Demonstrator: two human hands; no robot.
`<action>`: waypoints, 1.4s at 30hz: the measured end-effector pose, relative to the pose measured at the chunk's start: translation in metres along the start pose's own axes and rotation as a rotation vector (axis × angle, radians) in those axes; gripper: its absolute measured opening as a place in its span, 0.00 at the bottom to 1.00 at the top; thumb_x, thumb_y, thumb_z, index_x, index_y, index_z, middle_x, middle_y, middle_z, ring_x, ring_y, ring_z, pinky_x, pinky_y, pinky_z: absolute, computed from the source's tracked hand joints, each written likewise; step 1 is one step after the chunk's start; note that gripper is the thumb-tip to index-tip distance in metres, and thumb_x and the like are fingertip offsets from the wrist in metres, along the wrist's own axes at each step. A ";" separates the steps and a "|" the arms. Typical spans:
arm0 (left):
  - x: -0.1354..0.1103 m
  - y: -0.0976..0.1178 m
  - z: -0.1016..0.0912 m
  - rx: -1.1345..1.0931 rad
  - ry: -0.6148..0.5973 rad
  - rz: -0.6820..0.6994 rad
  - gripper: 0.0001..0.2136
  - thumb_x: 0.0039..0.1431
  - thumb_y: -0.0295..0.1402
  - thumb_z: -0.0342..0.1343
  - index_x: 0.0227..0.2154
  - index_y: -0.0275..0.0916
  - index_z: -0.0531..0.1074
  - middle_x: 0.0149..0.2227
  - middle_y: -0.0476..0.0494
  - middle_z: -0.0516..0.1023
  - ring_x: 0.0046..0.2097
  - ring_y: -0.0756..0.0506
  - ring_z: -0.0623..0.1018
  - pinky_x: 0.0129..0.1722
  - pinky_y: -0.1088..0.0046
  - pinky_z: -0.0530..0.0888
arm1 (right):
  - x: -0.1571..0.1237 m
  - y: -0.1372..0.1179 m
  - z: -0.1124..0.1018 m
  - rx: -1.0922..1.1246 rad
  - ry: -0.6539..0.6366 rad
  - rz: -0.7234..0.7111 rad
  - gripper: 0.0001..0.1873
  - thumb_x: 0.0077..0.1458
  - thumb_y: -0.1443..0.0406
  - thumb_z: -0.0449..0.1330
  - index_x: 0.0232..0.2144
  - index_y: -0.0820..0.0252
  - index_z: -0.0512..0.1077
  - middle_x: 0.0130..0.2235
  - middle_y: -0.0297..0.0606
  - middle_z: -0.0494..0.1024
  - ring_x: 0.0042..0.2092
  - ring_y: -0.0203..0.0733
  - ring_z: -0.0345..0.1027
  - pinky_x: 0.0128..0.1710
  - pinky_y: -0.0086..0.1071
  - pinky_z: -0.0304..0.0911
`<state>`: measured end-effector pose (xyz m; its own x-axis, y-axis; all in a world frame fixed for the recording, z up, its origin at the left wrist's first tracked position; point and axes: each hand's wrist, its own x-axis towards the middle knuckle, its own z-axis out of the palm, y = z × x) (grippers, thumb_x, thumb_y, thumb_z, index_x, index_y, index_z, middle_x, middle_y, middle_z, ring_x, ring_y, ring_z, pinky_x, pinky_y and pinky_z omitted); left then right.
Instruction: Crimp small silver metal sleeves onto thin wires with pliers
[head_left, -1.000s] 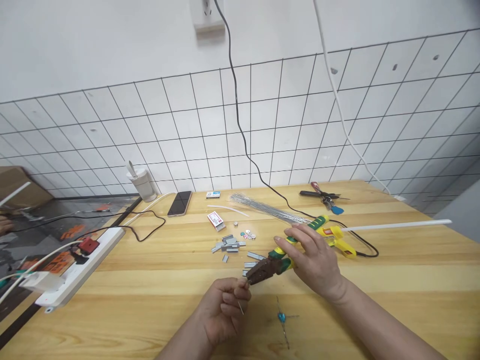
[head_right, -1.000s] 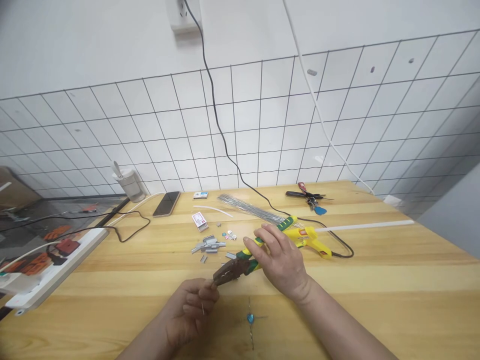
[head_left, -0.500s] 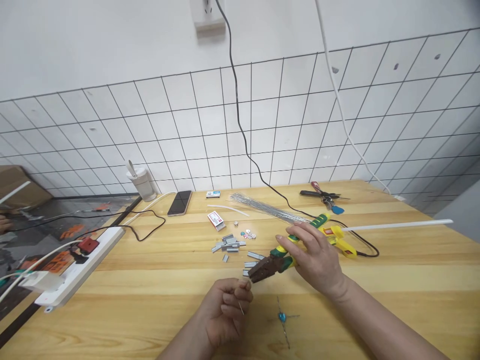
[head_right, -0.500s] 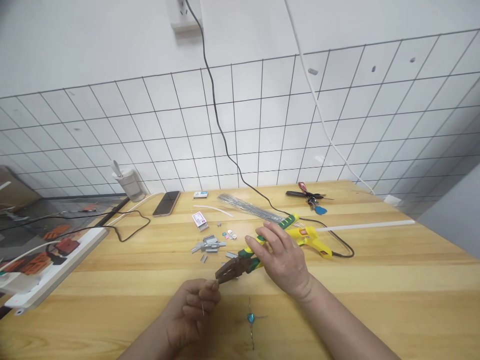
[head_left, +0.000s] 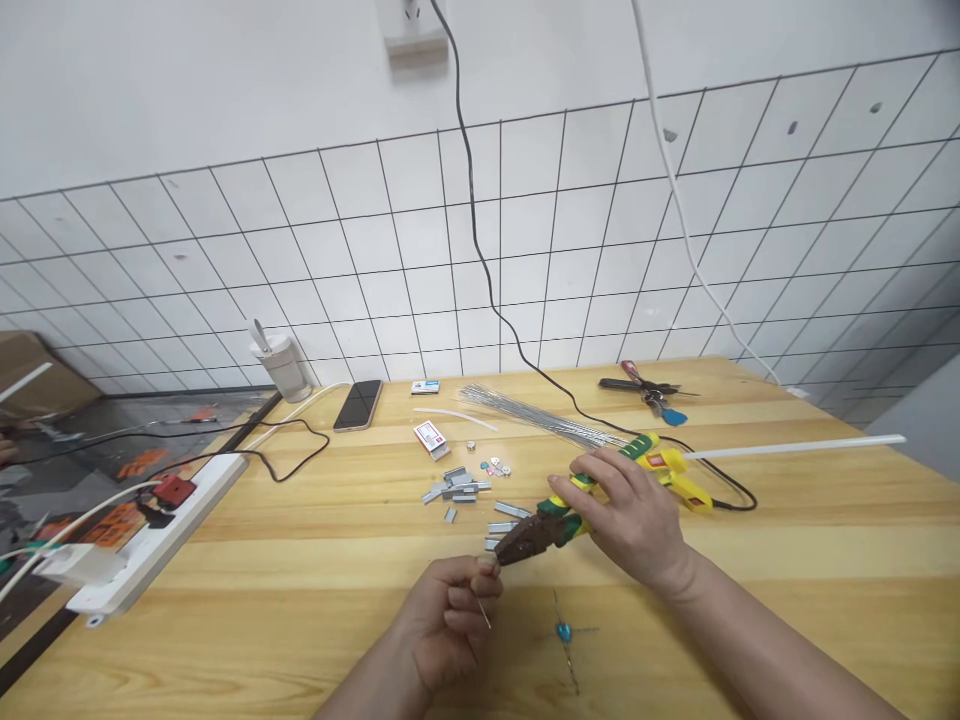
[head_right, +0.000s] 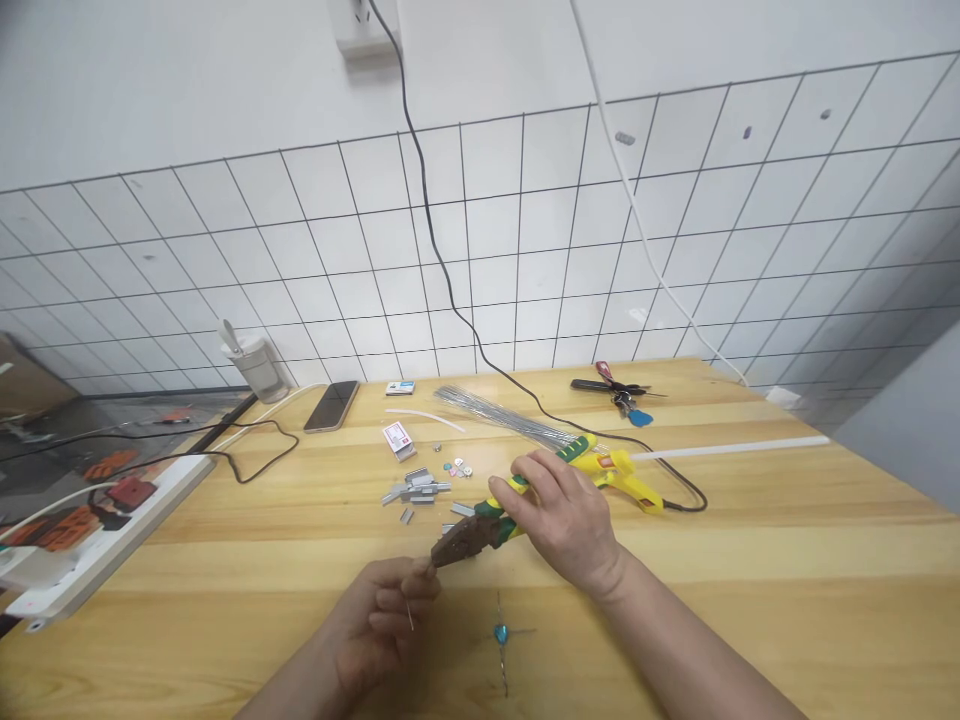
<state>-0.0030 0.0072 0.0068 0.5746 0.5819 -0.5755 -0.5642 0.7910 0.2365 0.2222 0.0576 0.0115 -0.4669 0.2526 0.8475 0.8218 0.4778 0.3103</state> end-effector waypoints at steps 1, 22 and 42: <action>0.001 -0.001 0.000 0.021 0.014 0.039 0.06 0.47 0.20 0.52 0.19 0.30 0.64 0.15 0.56 0.59 0.12 0.64 0.54 0.09 0.93 0.48 | 0.001 0.000 -0.001 -0.002 -0.015 0.002 0.22 0.43 0.81 0.53 0.35 0.50 0.68 0.34 0.33 0.70 0.43 0.38 0.62 0.38 0.29 0.56; -0.009 0.001 0.011 0.535 0.125 0.556 0.10 0.38 0.33 0.62 0.18 0.35 0.67 0.11 0.56 0.64 0.11 0.61 0.49 0.12 0.82 0.43 | 0.015 -0.004 -0.017 0.133 -0.411 0.165 0.33 0.27 0.80 0.49 0.39 0.52 0.68 0.38 0.37 0.71 0.42 0.42 0.59 0.24 0.27 0.51; -0.014 -0.002 0.015 0.539 0.118 0.550 0.09 0.38 0.34 0.63 0.18 0.35 0.69 0.10 0.56 0.64 0.10 0.61 0.50 0.11 0.82 0.44 | 0.011 -0.001 -0.014 0.076 -0.225 0.114 0.31 0.36 0.81 0.47 0.43 0.54 0.67 0.40 0.39 0.71 0.47 0.44 0.60 0.31 0.29 0.60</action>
<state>-0.0010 0.0003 0.0260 0.2118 0.9170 -0.3379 -0.3664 0.3950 0.8424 0.2208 0.0481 0.0265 -0.4404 0.4850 0.7555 0.8503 0.4955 0.1775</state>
